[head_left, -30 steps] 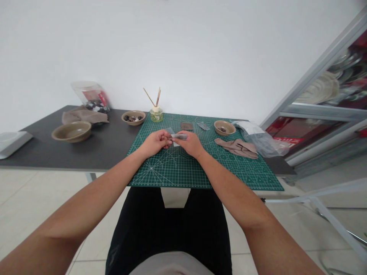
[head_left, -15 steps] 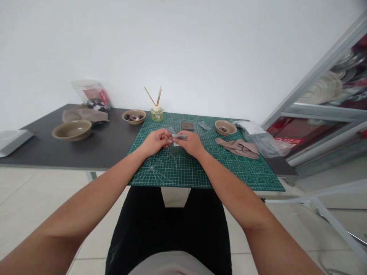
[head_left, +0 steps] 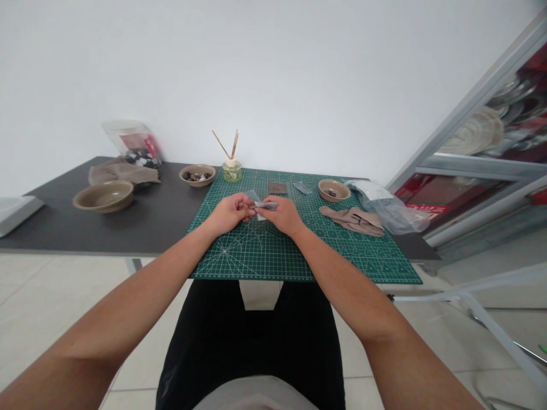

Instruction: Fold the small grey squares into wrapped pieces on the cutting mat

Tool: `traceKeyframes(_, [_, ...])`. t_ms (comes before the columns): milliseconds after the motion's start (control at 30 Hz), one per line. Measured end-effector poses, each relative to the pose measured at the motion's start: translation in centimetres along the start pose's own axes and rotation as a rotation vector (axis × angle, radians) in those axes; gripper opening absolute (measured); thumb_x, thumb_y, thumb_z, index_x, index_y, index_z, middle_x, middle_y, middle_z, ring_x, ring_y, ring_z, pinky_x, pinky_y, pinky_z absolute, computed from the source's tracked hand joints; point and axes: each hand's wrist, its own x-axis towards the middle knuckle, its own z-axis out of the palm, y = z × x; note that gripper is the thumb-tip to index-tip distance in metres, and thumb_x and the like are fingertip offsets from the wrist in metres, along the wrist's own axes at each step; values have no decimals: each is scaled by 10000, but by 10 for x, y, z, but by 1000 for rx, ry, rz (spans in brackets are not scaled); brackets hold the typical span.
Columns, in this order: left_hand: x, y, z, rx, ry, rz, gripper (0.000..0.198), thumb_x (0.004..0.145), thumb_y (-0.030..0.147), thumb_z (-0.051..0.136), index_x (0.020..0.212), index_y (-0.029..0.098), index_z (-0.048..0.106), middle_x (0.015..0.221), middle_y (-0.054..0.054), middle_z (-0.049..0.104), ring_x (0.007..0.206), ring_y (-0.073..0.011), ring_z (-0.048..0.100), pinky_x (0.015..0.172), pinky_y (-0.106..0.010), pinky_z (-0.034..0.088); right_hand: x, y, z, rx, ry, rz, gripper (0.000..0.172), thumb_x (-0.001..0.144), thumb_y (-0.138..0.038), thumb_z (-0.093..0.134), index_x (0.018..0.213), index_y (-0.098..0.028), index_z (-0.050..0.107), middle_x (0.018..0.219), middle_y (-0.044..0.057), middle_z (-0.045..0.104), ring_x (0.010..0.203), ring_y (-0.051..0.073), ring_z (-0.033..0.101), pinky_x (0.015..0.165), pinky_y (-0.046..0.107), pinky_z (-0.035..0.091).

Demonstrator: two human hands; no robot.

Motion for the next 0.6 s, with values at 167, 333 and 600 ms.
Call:
traceKeyframes(167, [0,-1,1,-9,4,-1,268,681,301,758,829,189,564,582,46,611,532,-119,580,556,-254,462,0,-1,1,22,-39,-19,204,833,-401,691,876,-209,745,805,-2,731,738,152,642,701,253,431])
traceKeyframes(333, [0,1,1,-10,0,-11,260,670,290,753,809,189,558,561,50,601,520,-117,569,551,-255,463,-1,-3,0,27,-20,1,184,792,-378,718,819,-197,731,749,-11,714,696,142,624,675,248,422])
traceKeyframes(600, [0,1,1,-23,17,9,275,646,285,772,794,189,562,568,46,606,521,-119,576,557,-262,475,-1,-1,2,62,-5,13,201,768,-384,729,850,-200,739,752,-9,709,700,144,621,671,253,424])
